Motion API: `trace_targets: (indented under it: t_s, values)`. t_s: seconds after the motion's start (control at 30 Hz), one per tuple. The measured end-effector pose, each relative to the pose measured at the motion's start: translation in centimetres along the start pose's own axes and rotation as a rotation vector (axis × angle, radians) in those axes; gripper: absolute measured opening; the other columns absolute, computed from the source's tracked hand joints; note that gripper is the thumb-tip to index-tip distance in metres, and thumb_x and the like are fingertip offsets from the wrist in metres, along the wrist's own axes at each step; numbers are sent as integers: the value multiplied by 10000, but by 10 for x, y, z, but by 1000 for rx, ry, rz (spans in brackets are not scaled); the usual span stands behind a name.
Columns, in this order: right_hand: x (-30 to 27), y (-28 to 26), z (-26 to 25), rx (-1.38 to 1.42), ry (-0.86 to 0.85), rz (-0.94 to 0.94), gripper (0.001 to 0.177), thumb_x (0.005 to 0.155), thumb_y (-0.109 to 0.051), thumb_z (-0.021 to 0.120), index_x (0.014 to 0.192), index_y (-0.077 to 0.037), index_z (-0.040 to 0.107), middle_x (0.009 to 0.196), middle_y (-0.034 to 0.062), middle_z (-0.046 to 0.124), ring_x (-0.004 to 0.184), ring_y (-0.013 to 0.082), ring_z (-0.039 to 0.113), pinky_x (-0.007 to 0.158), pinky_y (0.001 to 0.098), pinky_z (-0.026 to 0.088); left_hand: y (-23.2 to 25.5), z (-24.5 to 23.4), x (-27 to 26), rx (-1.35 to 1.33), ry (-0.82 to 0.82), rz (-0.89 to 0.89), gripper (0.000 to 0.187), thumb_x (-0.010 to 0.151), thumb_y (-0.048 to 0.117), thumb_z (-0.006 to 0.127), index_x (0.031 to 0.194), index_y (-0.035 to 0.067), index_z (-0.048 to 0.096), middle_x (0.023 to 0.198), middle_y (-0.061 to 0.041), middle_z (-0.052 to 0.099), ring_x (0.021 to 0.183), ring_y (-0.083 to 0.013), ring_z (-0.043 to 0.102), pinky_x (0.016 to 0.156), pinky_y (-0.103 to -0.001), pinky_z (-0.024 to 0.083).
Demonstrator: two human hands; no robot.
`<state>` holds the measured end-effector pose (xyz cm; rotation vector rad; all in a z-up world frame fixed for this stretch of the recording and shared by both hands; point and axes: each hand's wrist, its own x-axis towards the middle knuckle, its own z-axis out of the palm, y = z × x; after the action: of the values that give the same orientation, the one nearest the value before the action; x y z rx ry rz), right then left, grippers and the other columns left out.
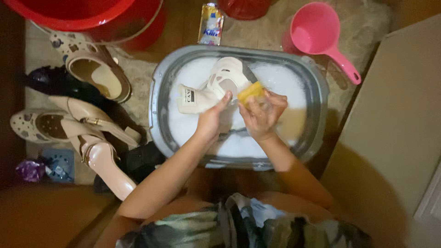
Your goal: The person scrubs a white sneaker with a yellow sponge in a basin of soapy water. They repeatedly dip the shoe, scrub the upper and sole, and rinse it in the basin.
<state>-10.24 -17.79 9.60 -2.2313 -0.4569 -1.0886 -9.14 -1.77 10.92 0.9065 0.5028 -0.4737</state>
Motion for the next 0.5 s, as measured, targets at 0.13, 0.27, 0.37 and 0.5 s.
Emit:
trace_targets:
  t_s: [0.13,0.27,0.37,0.5]
  values:
    - [25,0,-1,106,-46,178,552,958,-96,885,1396,-217,572,1349,149,465,1216,362,557,959,425,544,-1,8,1,97,37,91,577,864,351,761,1328,41,613,1252,-55,690,1086,-161,657,937,-314,525]
    - [33,1,22,-57,-128,120,457,835,-160,955,1185,-189,661,1222,125,540,1080,342,567,837,438,501,-4,-4,10,94,150,-100,552,956,378,701,1317,-37,660,1115,-191,653,892,-311,575,749,-460,446]
    - [-4,1,27,-18,-118,16,404,773,-191,963,1020,-139,648,1157,171,527,1027,347,559,809,448,486,-6,-7,14,-20,1,124,524,897,279,705,1303,-45,637,1260,-144,693,1122,-243,671,976,-382,528]
    - [-66,-3,10,117,-328,286,390,802,-210,963,1055,-114,682,1111,164,528,992,277,603,777,359,530,0,-20,15,-44,21,80,513,947,311,681,1331,-24,622,1316,-104,673,1177,-201,640,1010,-332,504]
